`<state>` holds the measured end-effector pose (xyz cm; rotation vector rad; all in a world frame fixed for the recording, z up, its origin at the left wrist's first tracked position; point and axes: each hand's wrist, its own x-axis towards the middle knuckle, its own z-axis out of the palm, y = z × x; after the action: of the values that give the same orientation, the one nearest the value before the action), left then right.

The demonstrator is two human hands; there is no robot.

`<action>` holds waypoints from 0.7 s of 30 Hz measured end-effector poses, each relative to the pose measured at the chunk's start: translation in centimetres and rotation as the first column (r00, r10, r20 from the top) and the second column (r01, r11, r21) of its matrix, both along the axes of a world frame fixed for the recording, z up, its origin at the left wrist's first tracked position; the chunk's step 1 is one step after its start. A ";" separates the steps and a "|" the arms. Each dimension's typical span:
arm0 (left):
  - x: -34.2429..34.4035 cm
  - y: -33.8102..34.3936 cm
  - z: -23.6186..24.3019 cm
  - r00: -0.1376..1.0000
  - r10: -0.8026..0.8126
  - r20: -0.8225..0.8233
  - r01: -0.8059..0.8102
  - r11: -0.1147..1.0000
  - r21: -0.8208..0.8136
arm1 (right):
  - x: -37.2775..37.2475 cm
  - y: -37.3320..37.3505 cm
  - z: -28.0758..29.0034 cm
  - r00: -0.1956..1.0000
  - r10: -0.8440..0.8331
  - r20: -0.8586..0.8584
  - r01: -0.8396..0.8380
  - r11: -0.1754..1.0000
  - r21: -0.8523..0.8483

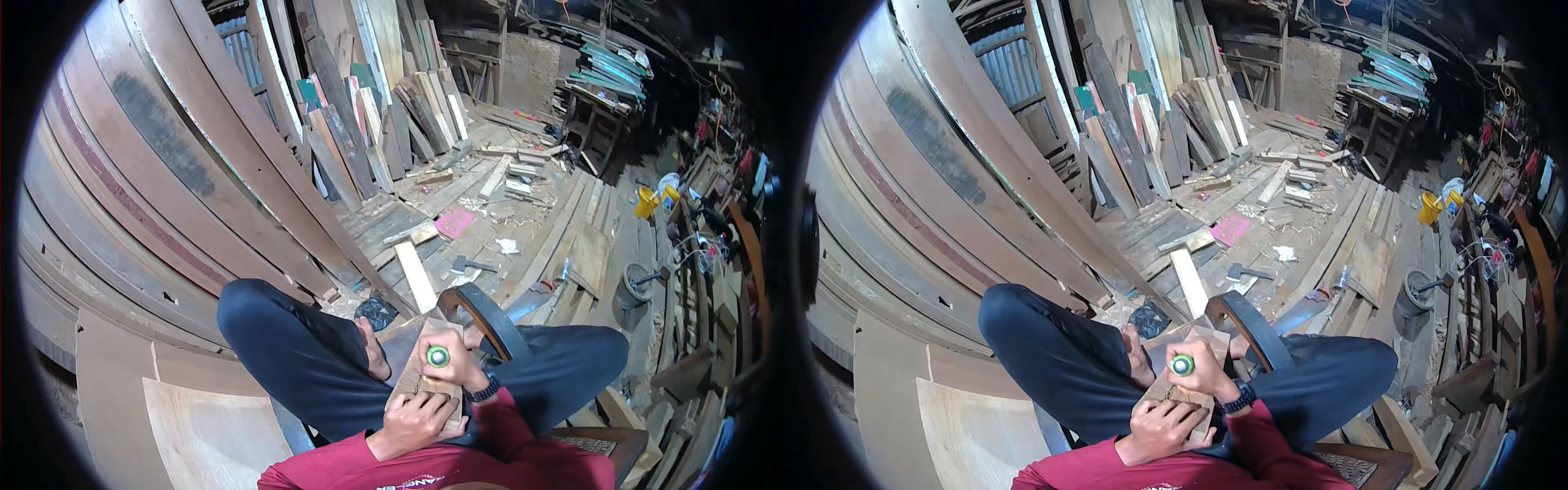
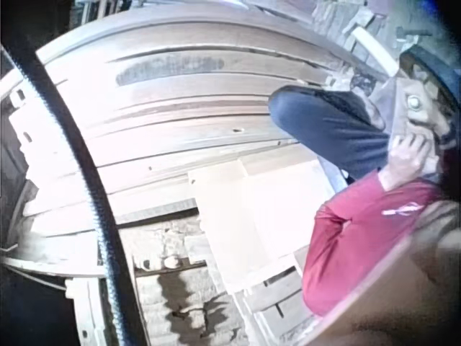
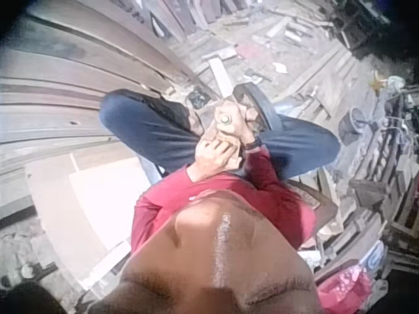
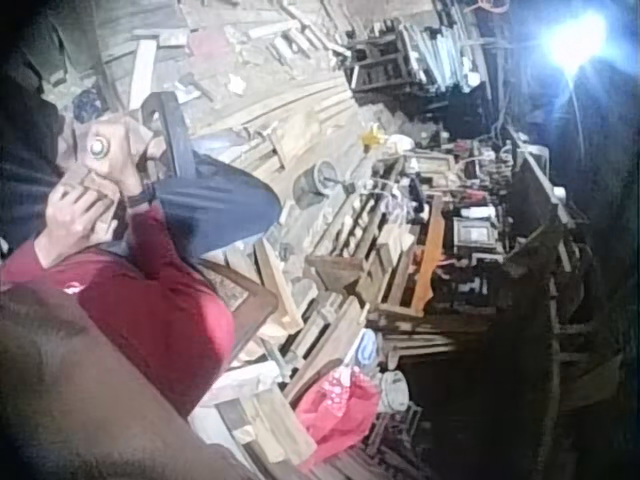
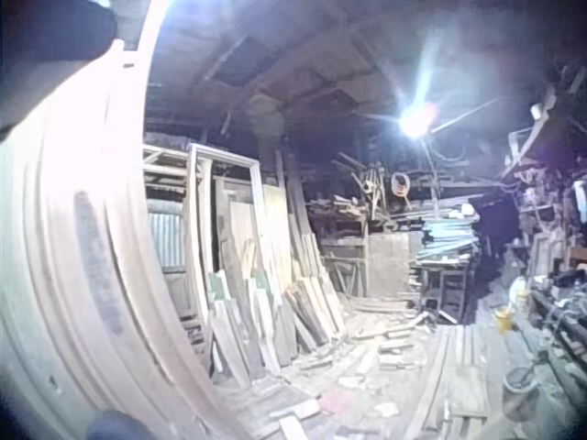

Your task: Carving designs into a small piece of wood using a handheld chisel.

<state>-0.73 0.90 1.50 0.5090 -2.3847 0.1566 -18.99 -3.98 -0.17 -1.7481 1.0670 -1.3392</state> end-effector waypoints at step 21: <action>0.1 0.0 -0.1 0.999 0.027 0.035 -0.026 1.000 -0.011 | 0.0 0.9 1.4 0.992 0.089 0.084 -0.092 0.995 0.035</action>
<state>-0.64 0.88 1.37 0.5373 -2.4105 0.1909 -18.99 -3.10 1.28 -1.6779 0.9510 -1.3144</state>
